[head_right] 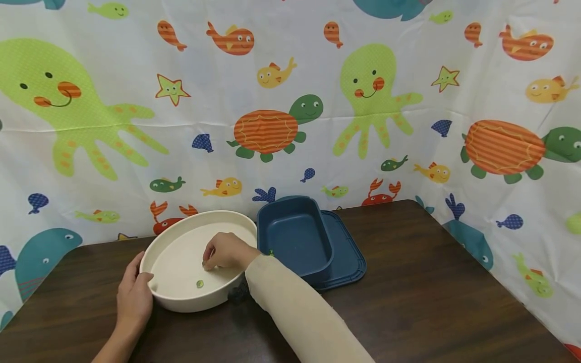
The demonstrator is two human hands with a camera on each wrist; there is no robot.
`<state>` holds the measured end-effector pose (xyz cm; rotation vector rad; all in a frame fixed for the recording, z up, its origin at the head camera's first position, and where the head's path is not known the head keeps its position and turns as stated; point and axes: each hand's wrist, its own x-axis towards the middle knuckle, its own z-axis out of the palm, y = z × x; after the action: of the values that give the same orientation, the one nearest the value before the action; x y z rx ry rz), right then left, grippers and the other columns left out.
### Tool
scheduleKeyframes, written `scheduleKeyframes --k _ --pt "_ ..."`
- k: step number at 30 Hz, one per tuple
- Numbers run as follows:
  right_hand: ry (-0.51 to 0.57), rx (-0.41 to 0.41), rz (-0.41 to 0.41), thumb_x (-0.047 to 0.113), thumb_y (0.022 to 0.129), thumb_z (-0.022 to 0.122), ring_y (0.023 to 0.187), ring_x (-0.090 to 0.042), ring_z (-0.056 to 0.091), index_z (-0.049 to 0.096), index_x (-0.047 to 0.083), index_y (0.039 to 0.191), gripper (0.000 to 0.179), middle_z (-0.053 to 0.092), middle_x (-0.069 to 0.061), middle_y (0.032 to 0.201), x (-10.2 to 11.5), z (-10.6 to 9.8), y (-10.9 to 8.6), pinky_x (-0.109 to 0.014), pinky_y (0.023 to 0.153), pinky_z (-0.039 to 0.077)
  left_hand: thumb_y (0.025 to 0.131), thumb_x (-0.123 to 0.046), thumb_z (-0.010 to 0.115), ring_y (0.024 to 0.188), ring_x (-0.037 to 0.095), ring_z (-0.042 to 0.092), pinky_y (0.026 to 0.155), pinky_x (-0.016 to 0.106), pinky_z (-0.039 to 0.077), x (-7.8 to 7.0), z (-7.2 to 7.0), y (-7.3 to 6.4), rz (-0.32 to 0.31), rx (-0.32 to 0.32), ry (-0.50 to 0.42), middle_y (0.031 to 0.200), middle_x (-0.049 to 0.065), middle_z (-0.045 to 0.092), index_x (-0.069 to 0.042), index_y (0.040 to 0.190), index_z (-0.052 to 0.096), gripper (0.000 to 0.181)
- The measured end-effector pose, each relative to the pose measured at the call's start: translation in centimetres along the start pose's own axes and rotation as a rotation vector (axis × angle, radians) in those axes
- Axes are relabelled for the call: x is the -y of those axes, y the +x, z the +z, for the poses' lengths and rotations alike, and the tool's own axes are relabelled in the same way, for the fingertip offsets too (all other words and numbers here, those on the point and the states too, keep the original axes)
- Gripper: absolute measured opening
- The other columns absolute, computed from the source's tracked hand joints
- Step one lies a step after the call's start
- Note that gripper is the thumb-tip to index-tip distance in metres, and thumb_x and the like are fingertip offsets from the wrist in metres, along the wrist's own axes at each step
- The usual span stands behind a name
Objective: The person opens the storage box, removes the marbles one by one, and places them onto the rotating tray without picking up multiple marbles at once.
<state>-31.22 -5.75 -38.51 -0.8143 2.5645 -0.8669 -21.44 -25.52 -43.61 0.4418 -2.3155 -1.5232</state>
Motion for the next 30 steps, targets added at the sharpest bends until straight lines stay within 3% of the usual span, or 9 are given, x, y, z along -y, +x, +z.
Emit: scheduleKeyframes --k 7,12,18,23,30 --pt "-0.012 0.054 -0.071 0.02 0.091 0.073 0.07 -0.007 0.063 0.075 0.008 0.116 0.027 0.072 0.001 0.09 0.0 -3.0 -1.0 -0.016 0.059 0.05 0.102 -0.017 0.028 0.152 0.04 0.028 0.122 0.06 0.024 0.1 -0.1 -0.2 -0.019 0.008 -0.002 0.167 0.015 0.026 -0.016 0.163 0.021 0.062" --pt "0.018 -0.016 -0.086 0.022 0.093 0.072 0.083 -0.017 0.067 0.075 0.008 0.117 0.028 0.074 -0.003 0.1 -1.4 -6.7 -2.5 -0.022 0.065 0.054 0.102 -0.017 0.028 0.152 0.041 0.027 0.122 0.062 0.024 0.0 -0.1 -0.1 -0.005 0.011 -0.001 0.168 0.014 0.025 -0.016 0.163 0.021 0.062" --pt "0.045 -0.137 -0.065 0.019 0.092 0.073 0.088 -0.013 0.064 0.077 0.01 0.108 0.019 0.074 -0.003 0.102 -4.5 -9.4 -4.0 -0.023 0.076 0.056 0.101 -0.016 0.028 0.152 0.041 0.027 0.122 0.062 0.023 -0.1 -0.1 0.0 -0.003 0.006 -0.003 0.167 0.015 0.025 -0.015 0.163 0.021 0.062" --pt "0.053 -0.194 -0.055 0.017 0.093 0.072 0.087 -0.013 0.065 0.077 0.01 0.102 0.013 0.075 -0.004 0.101 -6.5 -10.6 -5.0 -0.025 0.076 0.054 0.101 -0.016 0.029 0.152 0.041 0.028 0.122 0.061 0.024 -0.2 -0.1 0.0 0.001 -0.003 0.002 0.167 0.016 0.026 -0.015 0.163 0.022 0.062" --pt "0.008 -0.127 -0.017 0.015 0.092 0.072 0.087 -0.01 0.065 0.077 0.012 0.103 0.012 0.076 -0.002 0.1 -8.2 -10.5 -5.5 -0.024 0.078 0.054 0.101 -0.016 0.028 0.152 0.041 0.028 0.122 0.062 0.025 -0.1 0.0 0.0 -0.013 0.003 0.014 0.167 0.016 0.026 -0.015 0.163 0.021 0.063"
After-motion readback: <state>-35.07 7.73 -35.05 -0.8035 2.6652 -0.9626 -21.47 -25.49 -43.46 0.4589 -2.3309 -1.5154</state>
